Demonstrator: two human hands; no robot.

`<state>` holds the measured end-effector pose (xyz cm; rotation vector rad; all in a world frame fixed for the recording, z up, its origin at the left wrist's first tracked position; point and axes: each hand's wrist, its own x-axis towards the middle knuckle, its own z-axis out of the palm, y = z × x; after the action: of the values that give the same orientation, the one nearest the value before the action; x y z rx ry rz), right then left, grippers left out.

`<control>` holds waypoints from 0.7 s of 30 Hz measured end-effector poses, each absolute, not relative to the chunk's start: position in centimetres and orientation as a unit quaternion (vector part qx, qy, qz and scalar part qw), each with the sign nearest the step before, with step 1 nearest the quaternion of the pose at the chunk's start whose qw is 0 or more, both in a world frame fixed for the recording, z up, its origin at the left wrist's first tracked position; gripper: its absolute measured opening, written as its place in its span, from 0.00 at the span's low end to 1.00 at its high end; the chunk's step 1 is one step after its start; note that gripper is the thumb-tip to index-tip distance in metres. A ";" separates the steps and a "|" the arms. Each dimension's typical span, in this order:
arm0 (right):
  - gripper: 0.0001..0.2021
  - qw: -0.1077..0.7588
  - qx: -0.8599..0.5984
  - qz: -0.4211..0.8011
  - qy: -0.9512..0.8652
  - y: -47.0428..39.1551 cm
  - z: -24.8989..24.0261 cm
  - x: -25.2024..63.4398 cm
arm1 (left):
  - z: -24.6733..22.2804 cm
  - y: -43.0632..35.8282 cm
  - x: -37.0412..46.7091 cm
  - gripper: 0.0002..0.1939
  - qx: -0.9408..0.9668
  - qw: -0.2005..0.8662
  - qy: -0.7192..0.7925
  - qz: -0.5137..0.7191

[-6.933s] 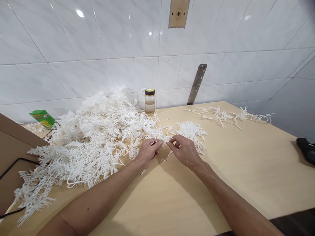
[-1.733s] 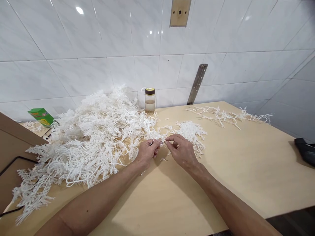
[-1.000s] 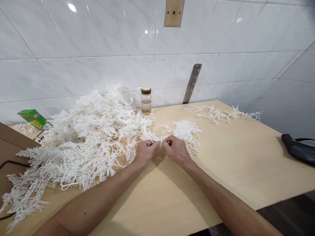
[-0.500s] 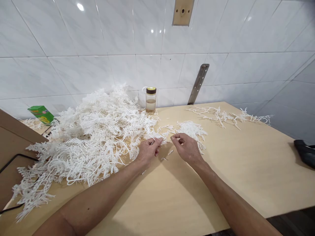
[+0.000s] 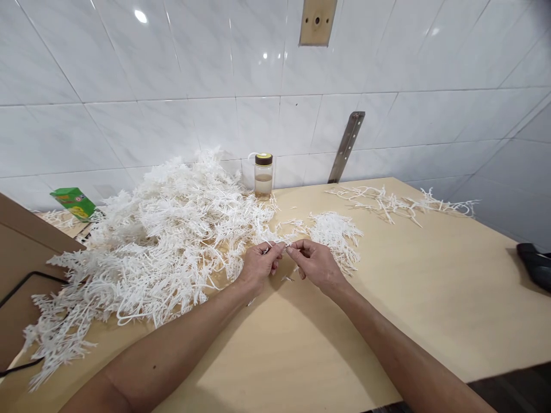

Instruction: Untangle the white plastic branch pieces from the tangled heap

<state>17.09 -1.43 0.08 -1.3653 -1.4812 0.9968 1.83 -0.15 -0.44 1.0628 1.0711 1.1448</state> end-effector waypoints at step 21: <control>0.11 0.376 -0.550 0.374 -0.645 -1.9 0.1 16.8 | -0.2 -0.3 1.7 0.21 0.475 0.570 0.475 0.474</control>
<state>16.81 -1.85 0.15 -1.4074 -1.6504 0.9579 1.72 -0.30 -0.22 1.1145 1.1139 1.1118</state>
